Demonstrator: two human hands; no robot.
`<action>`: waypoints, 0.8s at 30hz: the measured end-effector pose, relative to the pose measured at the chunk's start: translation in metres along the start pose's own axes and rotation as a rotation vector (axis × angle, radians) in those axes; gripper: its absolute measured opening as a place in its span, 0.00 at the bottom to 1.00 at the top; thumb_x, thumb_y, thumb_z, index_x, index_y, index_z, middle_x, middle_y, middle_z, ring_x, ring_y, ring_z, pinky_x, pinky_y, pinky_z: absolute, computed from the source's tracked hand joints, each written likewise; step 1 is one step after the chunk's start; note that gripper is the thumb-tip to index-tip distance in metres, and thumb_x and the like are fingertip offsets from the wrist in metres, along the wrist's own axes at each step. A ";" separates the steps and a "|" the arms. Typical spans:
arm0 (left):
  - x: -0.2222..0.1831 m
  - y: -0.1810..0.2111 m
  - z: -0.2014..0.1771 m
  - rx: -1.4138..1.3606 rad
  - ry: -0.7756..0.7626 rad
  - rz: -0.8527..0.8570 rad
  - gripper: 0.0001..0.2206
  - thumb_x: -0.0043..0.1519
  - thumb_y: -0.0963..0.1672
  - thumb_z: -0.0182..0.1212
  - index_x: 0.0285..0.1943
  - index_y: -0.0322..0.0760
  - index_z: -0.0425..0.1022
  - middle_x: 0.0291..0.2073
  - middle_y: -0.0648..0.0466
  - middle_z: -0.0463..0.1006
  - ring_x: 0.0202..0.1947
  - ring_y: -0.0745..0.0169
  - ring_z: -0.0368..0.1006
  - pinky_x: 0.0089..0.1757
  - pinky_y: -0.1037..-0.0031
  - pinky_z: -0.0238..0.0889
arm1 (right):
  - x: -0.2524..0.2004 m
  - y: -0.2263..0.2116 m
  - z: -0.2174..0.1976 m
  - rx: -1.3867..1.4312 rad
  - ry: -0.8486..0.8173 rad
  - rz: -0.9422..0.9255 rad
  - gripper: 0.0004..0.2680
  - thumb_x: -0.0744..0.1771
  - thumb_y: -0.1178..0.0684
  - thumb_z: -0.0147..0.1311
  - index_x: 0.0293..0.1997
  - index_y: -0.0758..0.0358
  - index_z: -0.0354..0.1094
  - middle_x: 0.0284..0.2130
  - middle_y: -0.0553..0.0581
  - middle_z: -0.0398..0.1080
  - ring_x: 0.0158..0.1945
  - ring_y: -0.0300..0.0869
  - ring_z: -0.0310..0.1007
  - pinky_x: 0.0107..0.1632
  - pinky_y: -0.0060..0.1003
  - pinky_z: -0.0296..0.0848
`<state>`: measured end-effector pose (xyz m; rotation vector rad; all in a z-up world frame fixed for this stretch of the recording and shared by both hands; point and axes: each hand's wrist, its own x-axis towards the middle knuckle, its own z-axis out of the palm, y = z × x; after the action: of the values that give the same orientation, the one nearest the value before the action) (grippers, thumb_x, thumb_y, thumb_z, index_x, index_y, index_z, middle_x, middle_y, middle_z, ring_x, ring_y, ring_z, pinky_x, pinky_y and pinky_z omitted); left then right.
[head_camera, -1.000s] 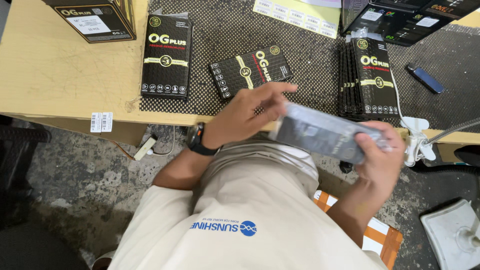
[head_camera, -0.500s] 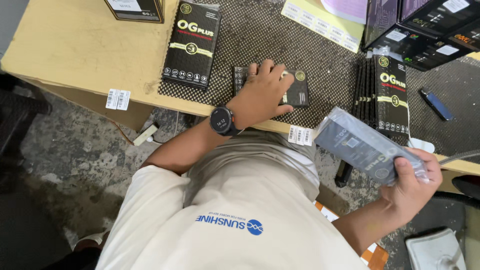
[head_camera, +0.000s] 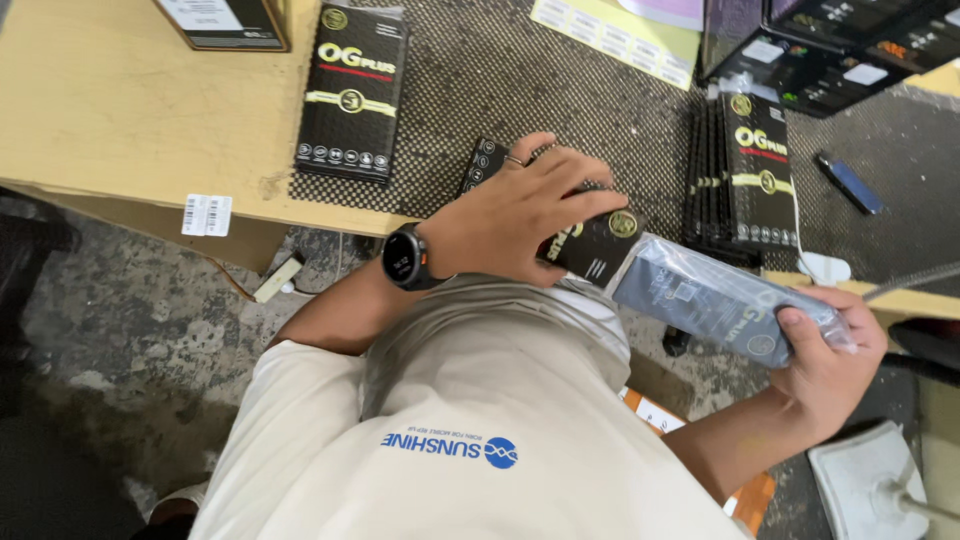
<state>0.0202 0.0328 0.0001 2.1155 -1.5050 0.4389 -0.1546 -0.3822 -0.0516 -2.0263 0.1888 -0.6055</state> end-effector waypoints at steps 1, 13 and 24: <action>0.000 0.003 0.003 -0.008 -0.002 0.006 0.39 0.48 0.53 0.74 0.69 0.44 0.64 0.63 0.47 0.65 0.62 0.48 0.64 0.62 0.48 0.44 | -0.003 0.000 0.001 -0.005 0.007 0.006 0.10 0.69 0.51 0.65 0.52 0.62 0.71 0.43 0.55 0.72 0.46 0.38 0.70 0.50 0.32 0.69; 0.012 0.033 0.006 0.318 -0.002 0.097 0.50 0.48 0.63 0.76 0.75 0.43 0.56 0.59 0.55 0.67 0.51 0.58 0.67 0.47 0.66 0.57 | -0.008 -0.063 0.102 0.157 0.015 -0.007 0.09 0.66 0.59 0.63 0.49 0.60 0.71 0.43 0.55 0.76 0.42 0.37 0.76 0.47 0.28 0.74; 0.012 0.049 0.000 0.144 0.066 0.216 0.46 0.53 0.60 0.78 0.75 0.44 0.57 0.62 0.54 0.68 0.52 0.56 0.66 0.49 0.62 0.59 | -0.003 -0.057 0.100 0.471 -0.589 -0.074 0.36 0.59 0.29 0.67 0.64 0.66 0.58 0.55 0.56 0.67 0.55 0.37 0.68 0.57 0.31 0.68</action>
<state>-0.0219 0.0110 0.0172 2.0295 -1.7160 0.7071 -0.1144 -0.2751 -0.0442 -1.6678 -0.3515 -0.0620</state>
